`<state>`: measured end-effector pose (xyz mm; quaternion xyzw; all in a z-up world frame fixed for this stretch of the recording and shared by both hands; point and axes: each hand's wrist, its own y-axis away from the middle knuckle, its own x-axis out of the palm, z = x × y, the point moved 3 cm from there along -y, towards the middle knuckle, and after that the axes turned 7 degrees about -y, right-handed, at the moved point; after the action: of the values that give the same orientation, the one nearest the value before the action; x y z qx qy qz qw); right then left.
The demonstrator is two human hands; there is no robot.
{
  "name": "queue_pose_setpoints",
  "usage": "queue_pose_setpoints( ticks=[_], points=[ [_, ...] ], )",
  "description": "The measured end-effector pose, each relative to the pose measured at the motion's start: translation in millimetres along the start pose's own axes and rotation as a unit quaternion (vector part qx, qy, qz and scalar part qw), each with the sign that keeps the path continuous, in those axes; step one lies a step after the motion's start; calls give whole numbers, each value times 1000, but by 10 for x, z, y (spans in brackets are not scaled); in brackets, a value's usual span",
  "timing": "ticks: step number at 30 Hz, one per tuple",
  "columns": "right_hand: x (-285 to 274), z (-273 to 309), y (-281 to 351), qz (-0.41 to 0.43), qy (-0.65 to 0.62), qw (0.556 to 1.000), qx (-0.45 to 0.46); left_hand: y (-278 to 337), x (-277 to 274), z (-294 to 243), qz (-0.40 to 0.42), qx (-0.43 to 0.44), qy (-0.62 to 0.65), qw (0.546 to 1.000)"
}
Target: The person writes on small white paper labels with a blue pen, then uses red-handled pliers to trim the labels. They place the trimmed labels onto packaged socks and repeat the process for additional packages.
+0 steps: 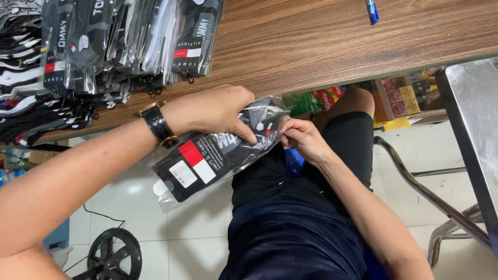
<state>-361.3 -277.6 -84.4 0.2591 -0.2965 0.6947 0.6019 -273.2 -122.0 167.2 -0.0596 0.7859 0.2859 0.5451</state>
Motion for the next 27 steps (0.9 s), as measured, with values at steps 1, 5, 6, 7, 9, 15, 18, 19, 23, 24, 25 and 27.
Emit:
queue_pose_setpoints(
  ticks=[1, 5, 6, 7, 9, 15, 18, 19, 23, 24, 25, 27],
  points=[
    [-16, -21, 8, 20, -7, 1000, -10, -30, -10, -22, 17, -10, 3, 1000],
    [-85, -67, 35, 31, -8, 999, -13, -57, -56, -100, 37, -25, -57, 997],
    [-110, -80, 43, 17, -2, 1000, -4, -57, -50, -111, 43, -32, -63, 997],
    [-131, -99, 50, 8, 7, 1000, 9, -56, -37, -117, 49, -39, -68, 996],
    [-178, -135, 53, -10, 27, 999, 33, -69, -20, -134, 36, -21, -73, 996],
    [-119, -135, 51, 49, -87, 994, -45, -99, -9, -92, 14, -23, -76, 997],
    [-41, 17, 54, -46, -32, 998, -42, -53, -67, -81, -11, -7, -58, 998],
    [5, 98, 56, -64, -38, 996, -47, -34, -84, -74, -21, 1, -50, 999],
    [205, 485, 63, -73, -33, 995, -53, 1, -118, 17, -50, 21, -36, 998],
    [253, 547, 70, -60, -24, 997, -51, -9, -106, 65, -47, 7, -43, 998],
    [286, 591, 78, -79, 53, 994, -50, -28, -105, 111, -46, -6, -50, 998],
    [340, 659, 96, -117, 207, 970, -46, -81, -147, 116, -60, 93, -25, 994]
  ],
)
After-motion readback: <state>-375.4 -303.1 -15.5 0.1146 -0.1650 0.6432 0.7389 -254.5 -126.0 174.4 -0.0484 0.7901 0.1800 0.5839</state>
